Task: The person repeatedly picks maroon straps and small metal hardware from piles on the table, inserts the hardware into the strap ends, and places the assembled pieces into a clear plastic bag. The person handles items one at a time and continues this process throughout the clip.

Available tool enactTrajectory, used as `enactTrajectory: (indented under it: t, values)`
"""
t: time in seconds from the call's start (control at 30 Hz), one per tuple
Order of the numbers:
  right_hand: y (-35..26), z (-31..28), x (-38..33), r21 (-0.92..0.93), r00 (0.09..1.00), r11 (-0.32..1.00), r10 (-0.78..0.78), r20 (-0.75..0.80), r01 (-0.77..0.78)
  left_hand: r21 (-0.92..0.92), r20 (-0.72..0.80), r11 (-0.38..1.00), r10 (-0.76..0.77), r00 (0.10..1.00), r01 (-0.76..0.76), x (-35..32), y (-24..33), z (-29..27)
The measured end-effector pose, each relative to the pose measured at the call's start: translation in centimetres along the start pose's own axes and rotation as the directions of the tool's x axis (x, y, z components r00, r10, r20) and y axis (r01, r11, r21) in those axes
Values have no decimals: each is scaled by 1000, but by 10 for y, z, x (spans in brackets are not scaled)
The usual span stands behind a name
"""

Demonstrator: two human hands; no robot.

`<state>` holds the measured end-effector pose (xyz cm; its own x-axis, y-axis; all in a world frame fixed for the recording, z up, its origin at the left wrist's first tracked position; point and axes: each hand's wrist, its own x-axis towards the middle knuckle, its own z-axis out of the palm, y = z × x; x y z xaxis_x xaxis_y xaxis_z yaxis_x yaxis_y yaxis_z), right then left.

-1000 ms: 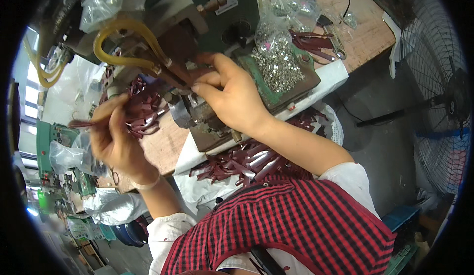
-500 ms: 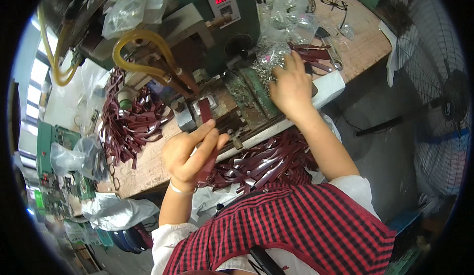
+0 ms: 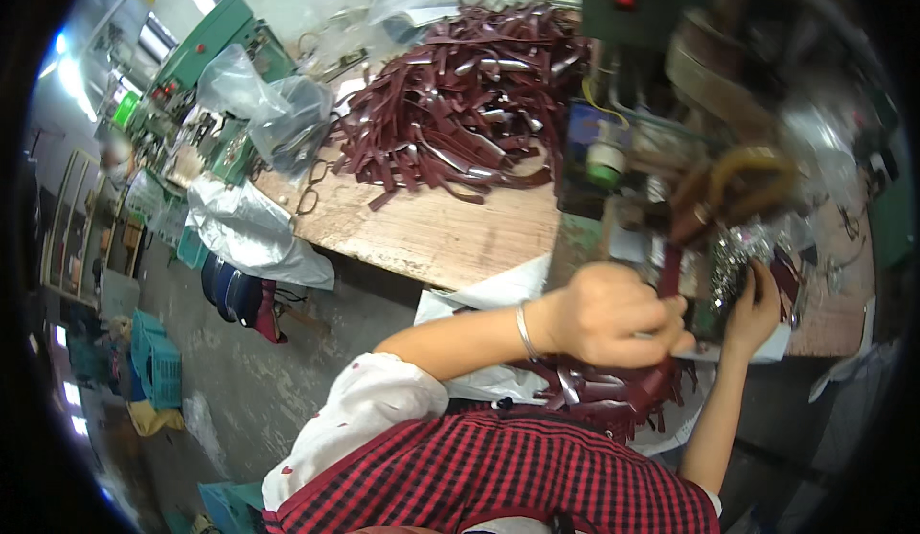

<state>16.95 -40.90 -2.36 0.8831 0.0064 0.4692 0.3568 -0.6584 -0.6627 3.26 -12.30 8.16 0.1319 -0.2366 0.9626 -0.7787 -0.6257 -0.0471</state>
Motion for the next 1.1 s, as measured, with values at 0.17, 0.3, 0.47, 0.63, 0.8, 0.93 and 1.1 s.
enactTrajectory:
  t: [0.17,0.3,0.47,0.63,0.8,0.93,1.1]
  values:
    - [-3,-6,-13,-179,990,981,-97,-104,77,62,103,951,-308,946,303,-37,-39,-102]
    - [-20,0,-9,-36,996,998,-54,-65,52,553,-529,180,-678,510,813,-104,-180,-272]
    - [-17,3,-14,77,1000,997,18,-11,-17,485,-378,-188,-926,11,854,-244,-277,-391]
    - [-13,6,-19,249,999,968,46,-24,-38,604,-423,-210,-902,87,769,-271,-263,-305]
    - [0,1,-13,106,999,994,38,-11,-37,533,-487,-157,-860,150,831,-218,-204,-186]
    - [-29,-8,-14,247,997,966,72,19,-75,487,-139,53,-981,138,872,-207,-177,-227]
    - [-150,-23,-14,551,985,833,-55,165,-46,740,-215,271,-772,598,616,-128,-97,-222]
